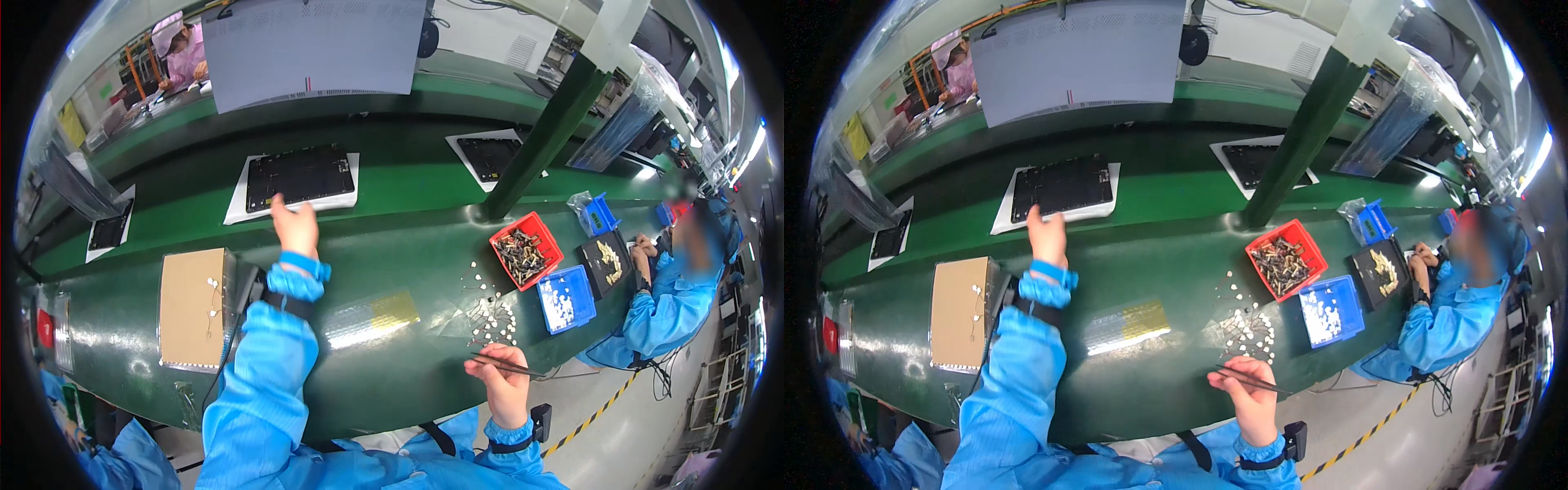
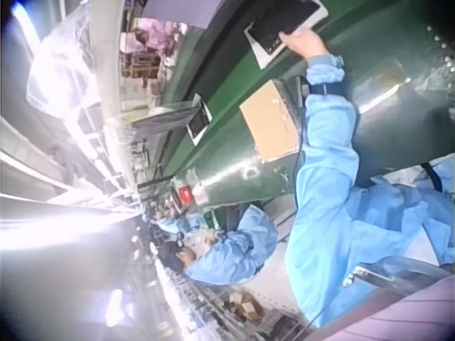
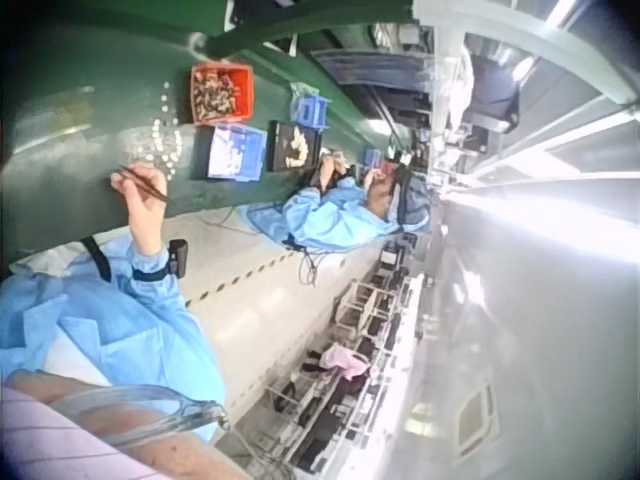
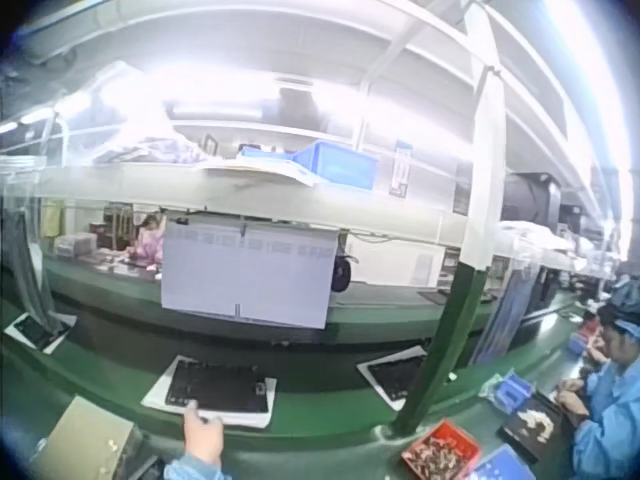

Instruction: Manually assembling laptop or tablet components on a factory production line.

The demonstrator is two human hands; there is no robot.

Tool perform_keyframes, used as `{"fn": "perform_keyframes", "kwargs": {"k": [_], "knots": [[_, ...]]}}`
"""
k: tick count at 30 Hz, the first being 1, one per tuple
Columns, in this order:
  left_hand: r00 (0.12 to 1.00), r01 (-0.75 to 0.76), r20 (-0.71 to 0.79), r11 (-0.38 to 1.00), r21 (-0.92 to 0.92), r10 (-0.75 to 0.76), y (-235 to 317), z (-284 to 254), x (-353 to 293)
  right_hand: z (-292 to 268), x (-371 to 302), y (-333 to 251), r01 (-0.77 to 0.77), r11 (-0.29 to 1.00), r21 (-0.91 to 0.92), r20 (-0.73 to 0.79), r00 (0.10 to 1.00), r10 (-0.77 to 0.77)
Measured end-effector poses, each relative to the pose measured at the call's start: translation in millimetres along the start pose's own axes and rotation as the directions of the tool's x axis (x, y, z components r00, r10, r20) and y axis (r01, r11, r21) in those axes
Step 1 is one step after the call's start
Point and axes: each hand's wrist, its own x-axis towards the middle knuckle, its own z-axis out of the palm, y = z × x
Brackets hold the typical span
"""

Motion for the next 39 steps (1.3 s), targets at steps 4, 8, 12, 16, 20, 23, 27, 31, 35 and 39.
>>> {"fn": "perform_keyframes", "kwargs": {"k": [4, 8, 12, 16, 20, 23, 27, 31, 35, 39], "knots": [[0.513, -0.603, 0.817, 0.788, 0.125, 0.262, 54, -74, -92, 15, 9, 13, 0.069, 0.998, -0.006, -0.026, 0.997, -0.069], [0.231, -0.773, 0.973, 0.610, 0.177, 0.011, 63, -133, -154, 28, 16, 27, 0.130, 0.990, -0.057, 0.003, 0.991, -0.130], [0.232, -0.747, 0.972, 0.645, 0.161, 0.026, 60, -149, -169, 53, 19, 40, 0.131, 0.984, -0.121, 0.069, 0.990, -0.124], [0.221, -0.725, 0.975, 0.674, 0.141, 0.034, 63, -151, -171, 64, 22, 66, 0.105, 0.942, -0.317, 0.152, 0.987, -0.059], [0.208, -0.692, 0.977, 0.713, 0.114, 0.045, 60, -151, -170, 77, 24, 72, 0.064, 0.914, -0.402, 0.104, 0.994, -0.023], [0.218, -0.680, 0.975, 0.723, 0.122, 0.041, 60, -152, -169, 78, 25, 76, 0.103, 0.882, -0.459, 0.112, 0.992, -0.058], [0.231, -0.674, 0.972, 0.729, 0.121, 0.051, 62, -151, -170, 78, 25, 76, 0.151, 0.853, -0.500, 0.126, 0.987, -0.101], [0.235, -0.662, 0.971, 0.740, 0.121, 0.051, 60, -151, -170, 79, 25, 76, 0.151, 0.827, -0.542, 0.133, 0.987, -0.092], [0.237, -0.659, 0.971, 0.740, 0.130, 0.040, 60, -151, -169, 80, 26, 76, 0.183, 0.814, -0.552, 0.153, 0.981, -0.117], [0.242, -0.652, 0.970, 0.746, 0.137, 0.033, 60, -150, -170, 81, 26, 75, 0.175, 0.817, -0.550, 0.143, 0.983, -0.114]]}}
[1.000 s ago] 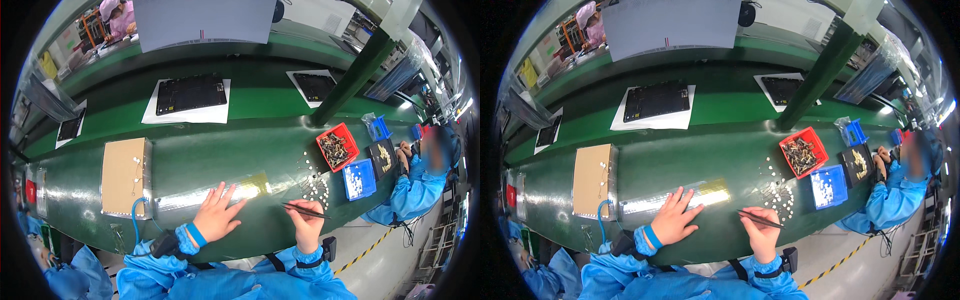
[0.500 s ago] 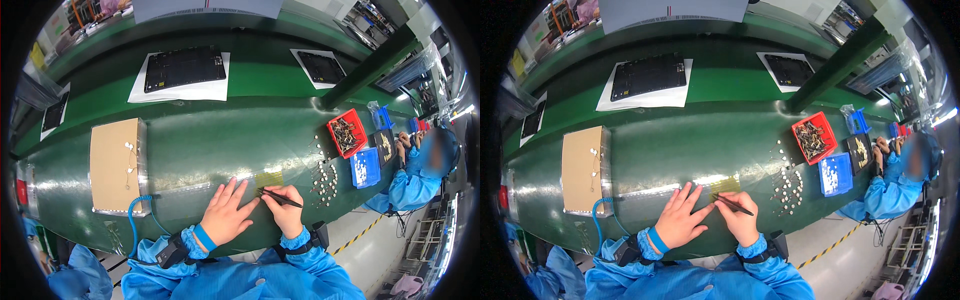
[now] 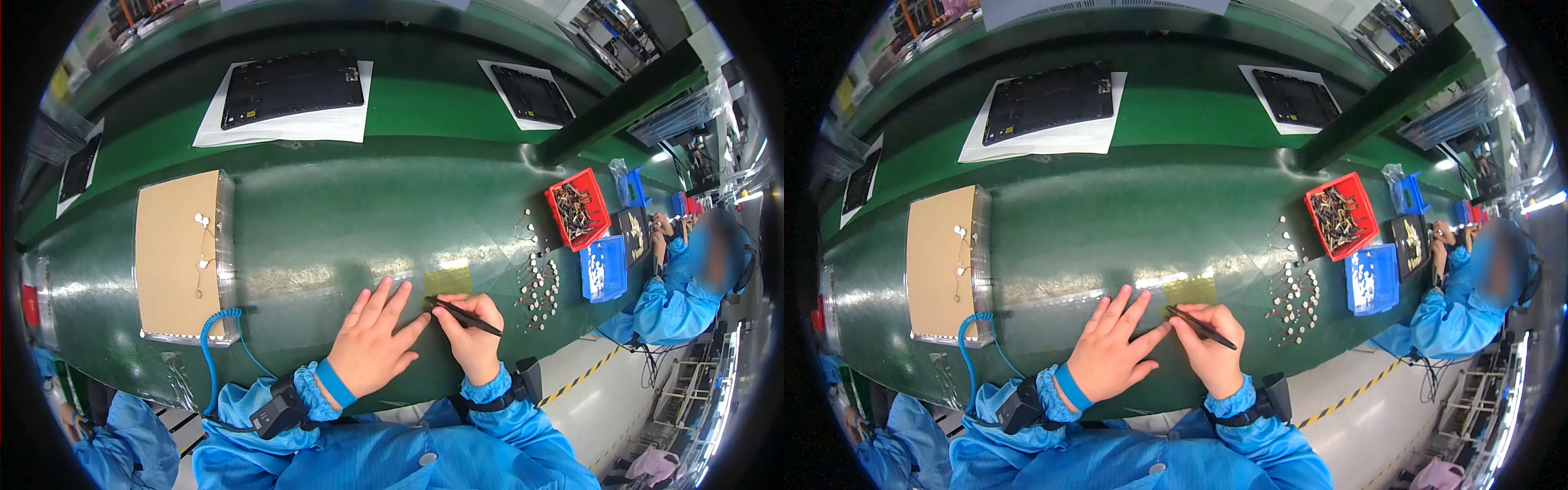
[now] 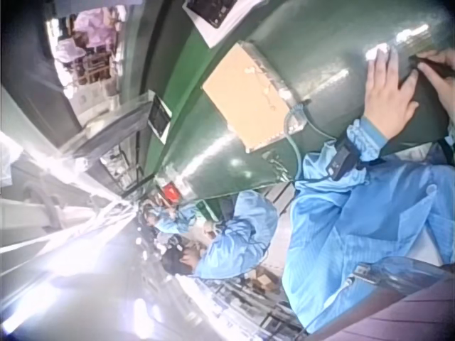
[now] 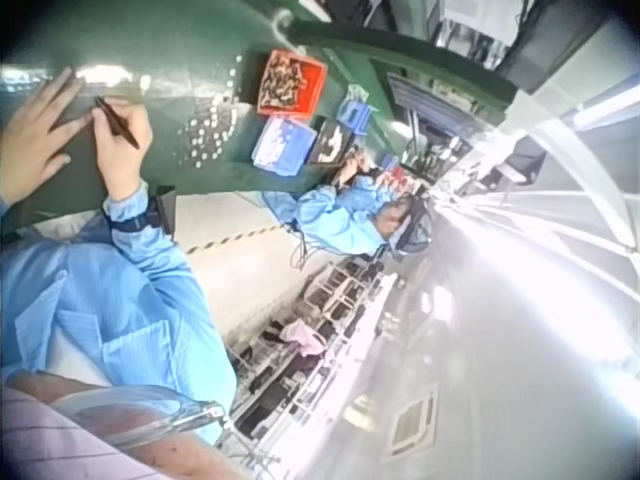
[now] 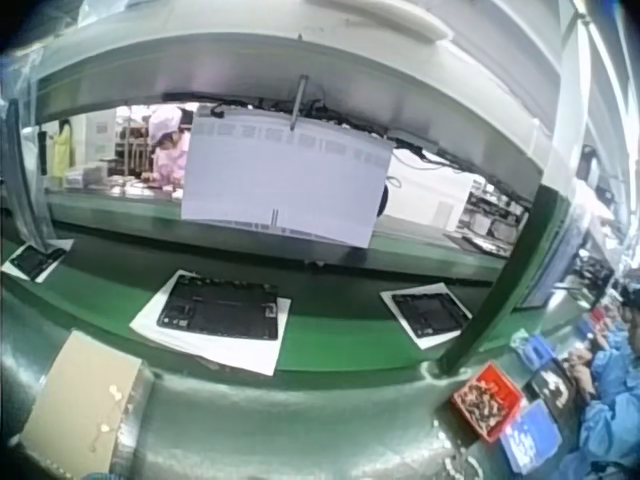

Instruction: Manually assembling laptop or tablet components on a factory production line.

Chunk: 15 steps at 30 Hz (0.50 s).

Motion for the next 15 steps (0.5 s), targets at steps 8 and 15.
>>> {"fn": "perform_keyframes", "kwargs": {"k": [8, 15], "knots": [[1.000, 0.006, 0.005, 1.000, -0.004, -0.005, 0.7, -1.6, 0.5, 0.0, -0.7, 3.4, 0.011, 1.000, 0.005, -0.011, 1.000, -0.011], [1.000, 0.006, 0.006, 1.000, -0.005, -0.006, 0.1, -0.8, 0.5, 0.3, -1.1, 4.8, 0.017, 1.000, -0.018, -0.012, 1.000, -0.018]]}}
